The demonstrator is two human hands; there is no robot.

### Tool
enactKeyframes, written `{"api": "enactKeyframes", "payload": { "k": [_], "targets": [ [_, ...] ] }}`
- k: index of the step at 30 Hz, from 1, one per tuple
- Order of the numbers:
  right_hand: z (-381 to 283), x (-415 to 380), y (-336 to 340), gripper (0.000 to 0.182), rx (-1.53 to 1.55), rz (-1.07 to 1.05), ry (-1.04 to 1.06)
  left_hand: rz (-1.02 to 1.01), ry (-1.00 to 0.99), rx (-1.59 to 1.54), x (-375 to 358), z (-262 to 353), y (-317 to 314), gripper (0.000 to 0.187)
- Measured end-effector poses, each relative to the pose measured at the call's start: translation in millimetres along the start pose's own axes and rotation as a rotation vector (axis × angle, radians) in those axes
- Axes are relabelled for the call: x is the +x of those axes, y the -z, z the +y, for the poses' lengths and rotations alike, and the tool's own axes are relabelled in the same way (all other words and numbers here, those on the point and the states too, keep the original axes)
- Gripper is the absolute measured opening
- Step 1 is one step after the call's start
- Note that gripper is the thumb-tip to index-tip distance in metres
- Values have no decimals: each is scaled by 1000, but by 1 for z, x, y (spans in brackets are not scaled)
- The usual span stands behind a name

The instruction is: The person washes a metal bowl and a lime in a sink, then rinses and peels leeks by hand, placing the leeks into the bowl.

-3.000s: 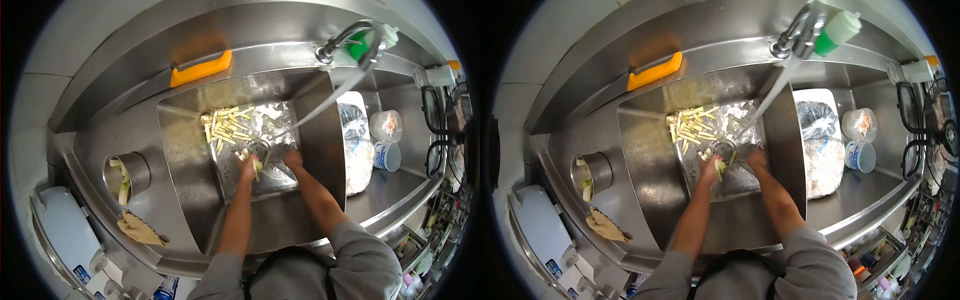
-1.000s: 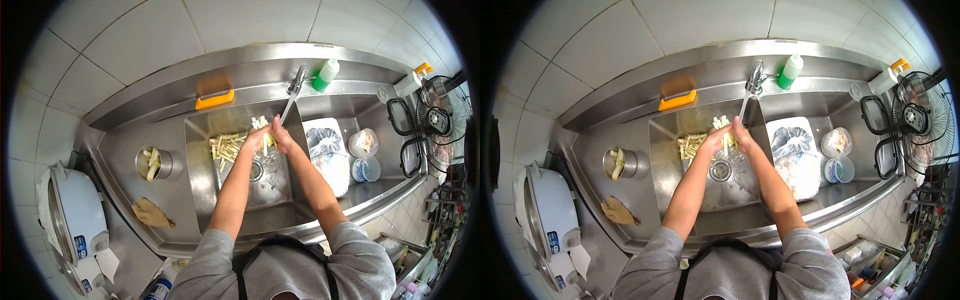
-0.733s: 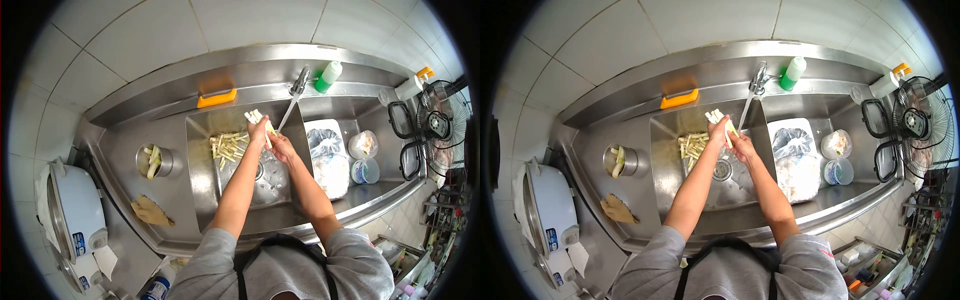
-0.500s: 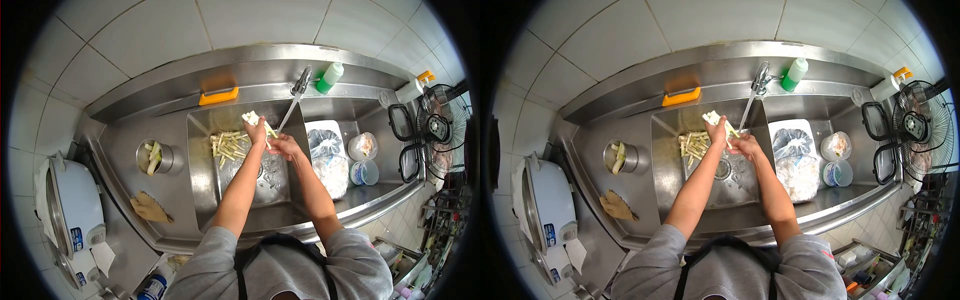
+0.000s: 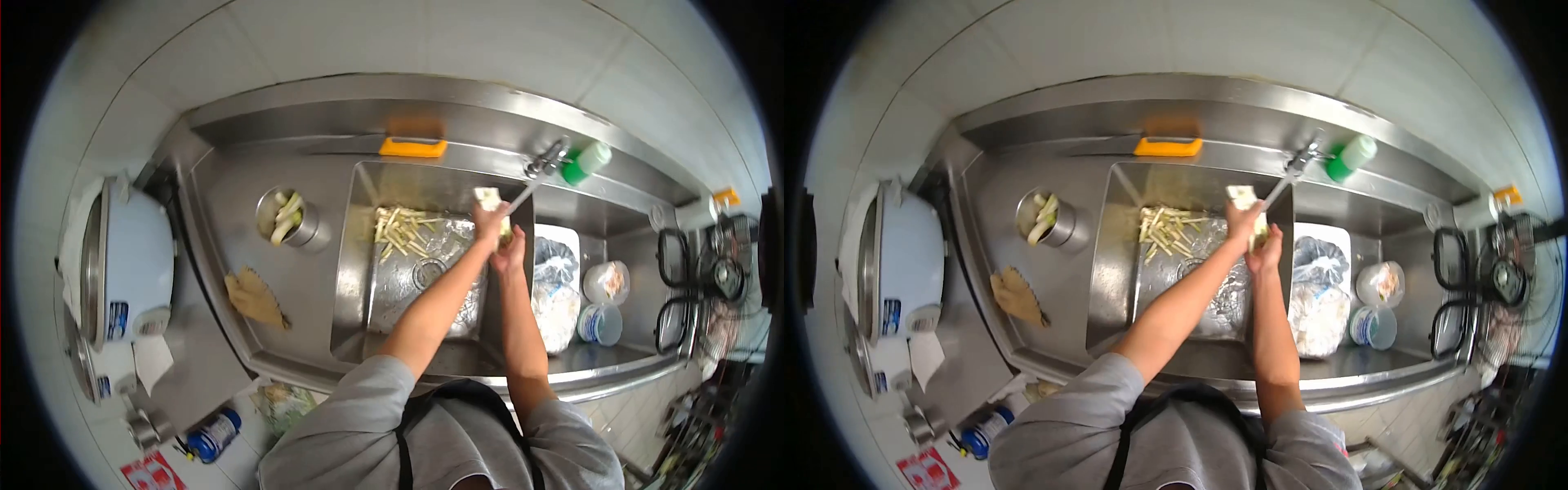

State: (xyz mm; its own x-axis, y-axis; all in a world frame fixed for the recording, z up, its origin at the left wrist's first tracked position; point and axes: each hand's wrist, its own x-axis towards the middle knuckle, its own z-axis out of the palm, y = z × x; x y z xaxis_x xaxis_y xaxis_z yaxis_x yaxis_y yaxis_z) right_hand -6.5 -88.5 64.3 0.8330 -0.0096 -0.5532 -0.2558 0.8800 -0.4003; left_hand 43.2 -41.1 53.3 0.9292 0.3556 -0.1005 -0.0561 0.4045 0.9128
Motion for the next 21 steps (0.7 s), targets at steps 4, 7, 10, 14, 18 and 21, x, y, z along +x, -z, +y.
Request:
{"api": "enactKeyframes", "payload": {
  "k": [4, 7, 10, 14, 18, 21],
  "targets": [
    [14, 10, 13, 34, 75, -318, 63, -175, 117, 401, -20, 42, -2, 38],
    [32, 10, -5, 35, -18, -364, -134, -123, 51, 453, -8, 62, 26, 36],
    [54, -1, -28, 37, -461, -105, -258, -153, -41, 387, 19, 104, 78, 49],
    [94, -8, -81, 38, -1047, -274, -7, -116, -170, 613, 63, 197, 166, 55],
    [141, -15, -166, 31, -1325, -658, 255, -58, 106, 1110, 83, 314, 240, 79],
    [176, -11, -203, 32, -1259, -742, 298, -188, 167, 1327, 97, 356, 276, 70]
  ]
}}
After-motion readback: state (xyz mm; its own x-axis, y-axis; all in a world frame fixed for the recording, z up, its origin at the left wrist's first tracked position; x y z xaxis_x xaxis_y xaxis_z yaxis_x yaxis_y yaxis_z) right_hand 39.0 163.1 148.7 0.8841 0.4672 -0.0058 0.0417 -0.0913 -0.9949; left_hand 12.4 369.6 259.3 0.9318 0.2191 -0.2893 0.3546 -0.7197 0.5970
